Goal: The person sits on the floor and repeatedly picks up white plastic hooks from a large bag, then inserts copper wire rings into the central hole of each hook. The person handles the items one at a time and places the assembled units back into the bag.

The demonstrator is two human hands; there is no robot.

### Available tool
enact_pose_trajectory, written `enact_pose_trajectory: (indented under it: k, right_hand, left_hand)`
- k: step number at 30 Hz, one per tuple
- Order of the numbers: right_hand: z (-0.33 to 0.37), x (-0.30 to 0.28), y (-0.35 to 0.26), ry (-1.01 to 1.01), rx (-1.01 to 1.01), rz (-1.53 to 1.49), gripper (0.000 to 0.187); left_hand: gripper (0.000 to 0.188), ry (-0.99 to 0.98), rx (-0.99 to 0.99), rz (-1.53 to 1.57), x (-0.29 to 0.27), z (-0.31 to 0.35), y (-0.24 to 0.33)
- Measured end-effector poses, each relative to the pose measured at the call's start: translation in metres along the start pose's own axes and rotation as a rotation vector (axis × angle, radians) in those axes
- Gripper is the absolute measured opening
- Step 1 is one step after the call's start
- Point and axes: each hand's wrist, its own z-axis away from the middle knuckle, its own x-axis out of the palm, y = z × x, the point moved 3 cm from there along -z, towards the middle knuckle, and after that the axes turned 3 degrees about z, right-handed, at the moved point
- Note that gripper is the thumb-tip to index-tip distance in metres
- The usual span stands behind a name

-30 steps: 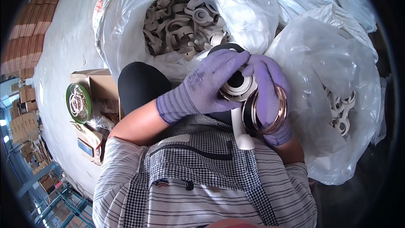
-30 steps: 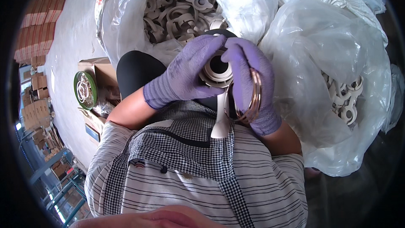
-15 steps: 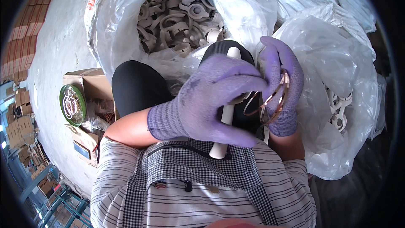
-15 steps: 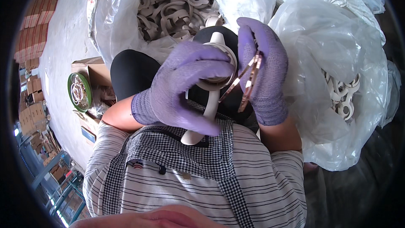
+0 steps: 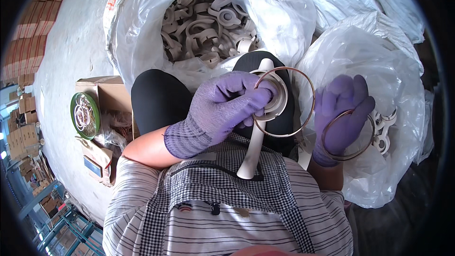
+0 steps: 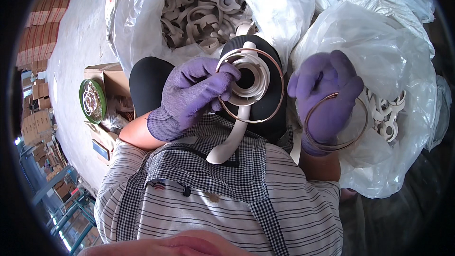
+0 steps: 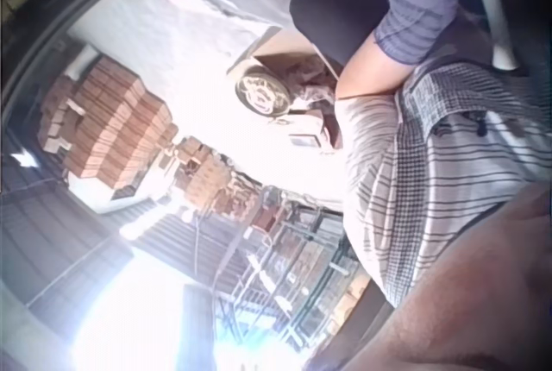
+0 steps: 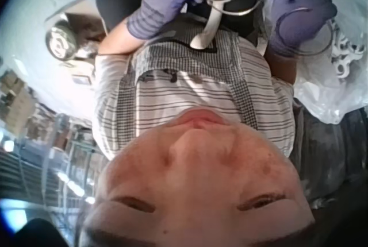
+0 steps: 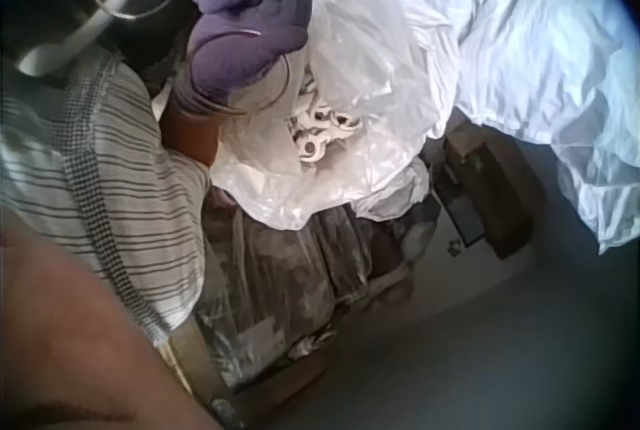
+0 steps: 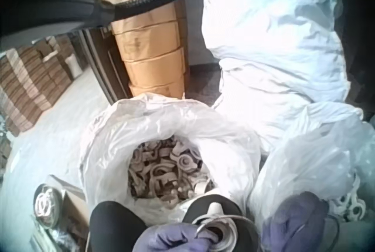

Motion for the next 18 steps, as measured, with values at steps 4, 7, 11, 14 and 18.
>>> enact_pose_trajectory:
  k: [4,7,11,14,18]
  right_hand:
    - [0.015,-0.007,0.005,-0.091,0.251,-0.193,0.049]
    - [0.029,-0.022,0.012,-0.132,0.354,0.057,0.043]
    - [0.045,-0.009,0.011,-0.059,0.398,-0.029,0.02]
    - [0.044,0.001,0.006,-0.122,0.315,0.342,0.015]
    - [0.046,0.001,0.005,-0.025,0.524,0.172,0.012]
  left_hand:
    - [0.024,0.011,-0.04,-0.006,0.0,0.003,0.002]
    - [0.023,0.023,-0.065,0.01,0.002,0.004,0.005]
    - [0.024,0.034,-0.056,0.051,0.001,0.005,0.003]
    - [0.025,0.008,-0.044,0.055,-0.001,0.004,0.0]
    - [0.027,-0.042,-0.057,0.125,-0.002,0.003,-0.002]
